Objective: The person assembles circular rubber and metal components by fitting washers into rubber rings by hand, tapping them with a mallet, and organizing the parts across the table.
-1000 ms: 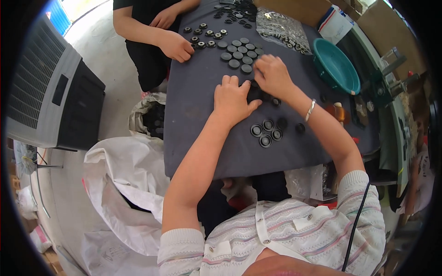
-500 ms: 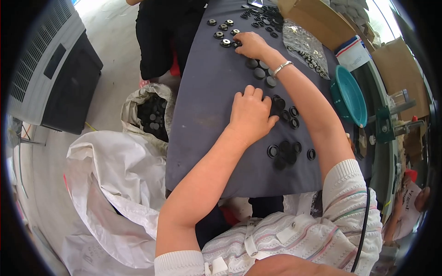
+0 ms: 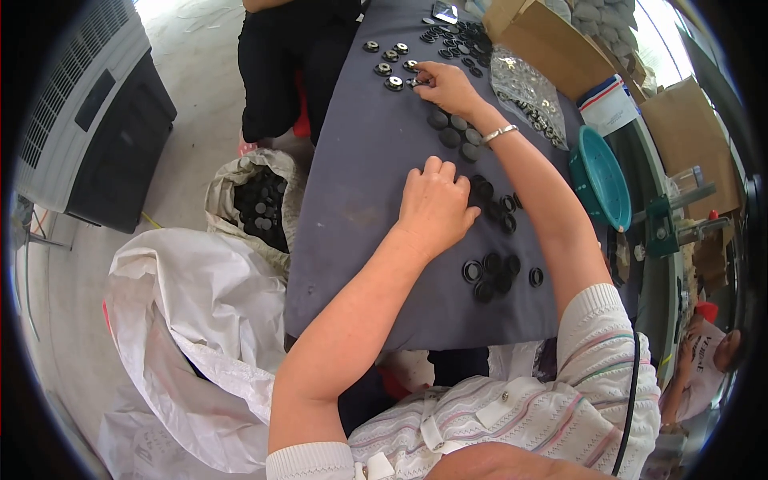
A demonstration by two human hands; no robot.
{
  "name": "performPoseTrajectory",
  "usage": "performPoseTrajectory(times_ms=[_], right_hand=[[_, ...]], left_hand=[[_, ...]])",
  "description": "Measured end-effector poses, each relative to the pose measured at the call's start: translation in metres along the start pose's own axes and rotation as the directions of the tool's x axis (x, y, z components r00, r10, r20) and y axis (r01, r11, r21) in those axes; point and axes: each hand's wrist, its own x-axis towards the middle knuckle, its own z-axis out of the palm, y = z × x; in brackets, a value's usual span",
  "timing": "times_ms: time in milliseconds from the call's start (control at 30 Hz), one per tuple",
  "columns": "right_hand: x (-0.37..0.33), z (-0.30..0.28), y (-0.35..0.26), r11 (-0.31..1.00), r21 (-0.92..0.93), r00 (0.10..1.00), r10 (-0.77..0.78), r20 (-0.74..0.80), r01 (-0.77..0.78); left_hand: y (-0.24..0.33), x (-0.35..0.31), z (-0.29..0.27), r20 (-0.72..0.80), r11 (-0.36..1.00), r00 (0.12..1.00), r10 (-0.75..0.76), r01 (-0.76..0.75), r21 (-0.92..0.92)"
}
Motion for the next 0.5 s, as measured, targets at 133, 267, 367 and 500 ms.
performPoseTrajectory(times_ms=[133, 267, 367, 500], right_hand=[[-0.008, -0.021, -0.008, 0.929, 0.365, 0.998, 0.05, 0.027, -0.056], [-0.024, -0.046, -0.026, 0.791, 0.606, 0.995, 0.048, 0.084, -0.089], [-0.04, -0.063, -0.042, 0.767, 0.637, 0.993, 0.01, 0.119, -0.084], [-0.055, -0.075, -0.061, 0.684, 0.716, 0.981, -0.001, 0.192, -0.139]], left_hand=[[-0.002, 0.002, 0.002, -0.053, 1.0, 0.999, 0.0, -0.001, -0.022], [-0.018, 0.015, -0.002, -0.305, 0.941, 0.935, -0.181, 0.075, -0.329], [-0.033, 0.025, -0.011, -0.059, 0.388, 0.78, -0.623, 0.243, -0.889], [-0.039, 0.028, -0.024, 0.126, -0.051, 0.735, -0.666, 0.124, -0.991]])
